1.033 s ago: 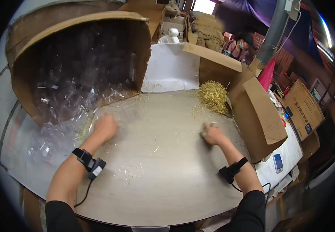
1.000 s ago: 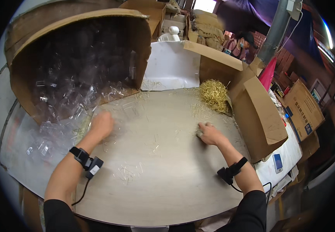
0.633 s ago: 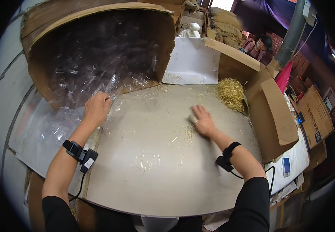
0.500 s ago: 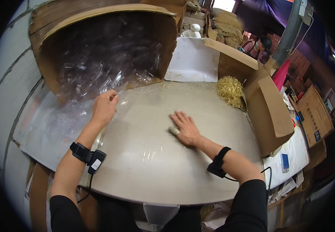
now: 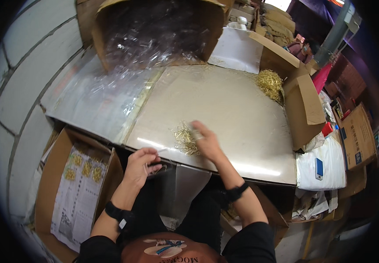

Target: Packaging small gold-colored metal clips into plastic bags and cardboard boxes.

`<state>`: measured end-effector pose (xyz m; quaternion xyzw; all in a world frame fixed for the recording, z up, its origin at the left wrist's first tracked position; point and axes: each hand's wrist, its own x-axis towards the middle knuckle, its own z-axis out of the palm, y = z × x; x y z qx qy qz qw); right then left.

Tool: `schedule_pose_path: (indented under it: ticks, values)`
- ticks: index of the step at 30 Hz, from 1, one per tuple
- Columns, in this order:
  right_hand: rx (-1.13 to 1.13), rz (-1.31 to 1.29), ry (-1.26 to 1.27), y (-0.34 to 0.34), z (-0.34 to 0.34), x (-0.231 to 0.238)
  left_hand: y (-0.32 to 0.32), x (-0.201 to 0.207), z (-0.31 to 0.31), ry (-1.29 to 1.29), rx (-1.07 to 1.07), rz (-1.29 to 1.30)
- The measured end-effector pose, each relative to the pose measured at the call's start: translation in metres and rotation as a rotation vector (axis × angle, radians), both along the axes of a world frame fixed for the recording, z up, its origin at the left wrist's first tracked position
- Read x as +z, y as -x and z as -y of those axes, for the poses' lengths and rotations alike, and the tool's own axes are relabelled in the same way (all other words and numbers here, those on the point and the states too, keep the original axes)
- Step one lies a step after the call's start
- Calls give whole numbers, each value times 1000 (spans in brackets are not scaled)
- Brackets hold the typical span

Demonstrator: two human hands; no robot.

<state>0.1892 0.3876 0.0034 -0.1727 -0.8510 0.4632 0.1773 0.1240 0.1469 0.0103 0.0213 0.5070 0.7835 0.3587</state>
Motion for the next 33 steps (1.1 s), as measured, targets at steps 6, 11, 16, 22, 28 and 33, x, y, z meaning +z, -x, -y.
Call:
schedule_pose_path:
  ticks: [6,11,16,22,28,33]
  values:
    - [-225,-46,-215,-52,-18,-22,-40,-75,96,-33,-259,393]
    - [71,90,-499,-6,27,-14,-75,-154,81,67,-563,384]
    - [14,89,-635,-21,67,-34,-106,-173,21,3,-702,383]
    - [12,64,-525,-94,106,22,-98,-166,5,-146,-734,415]
    - [37,-9,-310,-166,109,-4,-107,-170,8,-74,-758,340]
    - [96,125,-129,-208,124,-21,-112,-175,16,11,-771,339]
